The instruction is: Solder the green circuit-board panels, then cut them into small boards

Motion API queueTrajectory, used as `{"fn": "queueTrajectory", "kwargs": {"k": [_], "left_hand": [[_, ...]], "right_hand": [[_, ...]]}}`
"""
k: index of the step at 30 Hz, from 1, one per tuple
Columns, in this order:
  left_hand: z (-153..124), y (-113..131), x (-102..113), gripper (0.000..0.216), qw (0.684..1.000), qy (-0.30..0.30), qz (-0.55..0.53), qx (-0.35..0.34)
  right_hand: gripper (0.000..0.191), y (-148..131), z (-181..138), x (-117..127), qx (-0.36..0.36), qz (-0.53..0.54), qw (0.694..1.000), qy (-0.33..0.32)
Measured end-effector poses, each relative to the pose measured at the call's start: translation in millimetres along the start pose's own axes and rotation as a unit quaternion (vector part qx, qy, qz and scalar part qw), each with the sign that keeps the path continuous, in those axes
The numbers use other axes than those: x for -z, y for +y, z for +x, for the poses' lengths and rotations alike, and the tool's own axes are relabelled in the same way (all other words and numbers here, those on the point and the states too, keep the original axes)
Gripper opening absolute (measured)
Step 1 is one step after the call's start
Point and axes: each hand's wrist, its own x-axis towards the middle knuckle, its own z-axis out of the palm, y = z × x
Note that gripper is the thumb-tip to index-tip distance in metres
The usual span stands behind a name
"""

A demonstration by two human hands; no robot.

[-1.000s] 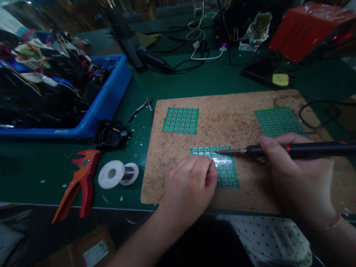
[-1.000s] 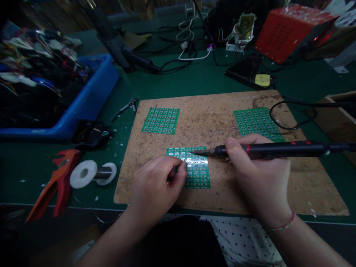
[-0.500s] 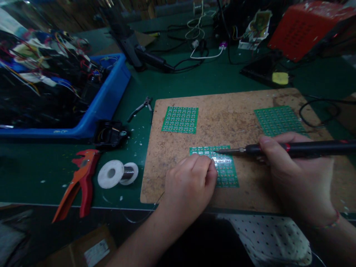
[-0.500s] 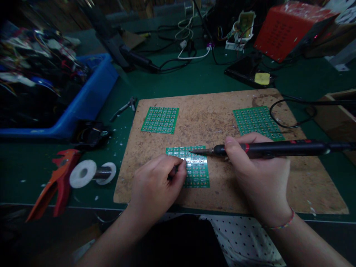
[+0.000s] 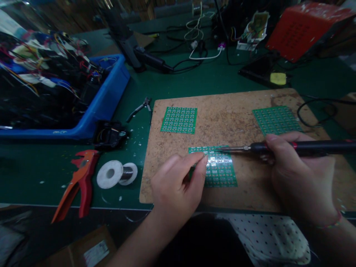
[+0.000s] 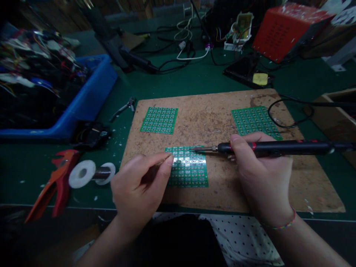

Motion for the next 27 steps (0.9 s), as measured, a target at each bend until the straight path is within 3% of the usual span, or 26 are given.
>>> {"fn": "queueTrajectory", "kwargs": {"k": [4,18,27], "left_hand": [[1.3,0.9,1.7,0.007,0.997,-0.031,-0.046,0.06],[2.7,1.9,0.0,0.006,0.999,-0.013,-0.011,0.04],[3.5,1.6,1.2,0.005,0.999,-0.008,-0.005,0.045]], "right_hand": [[0.022,-0.4,-0.6,1.3,0.01,-0.019,1.0,0.001],[0.022,0.1,-0.8,0.4,0.069,-0.092,0.993,-0.034],[0.023,-0.4,-1.4,0.4,0.053,-0.08,0.995,-0.034]]}}
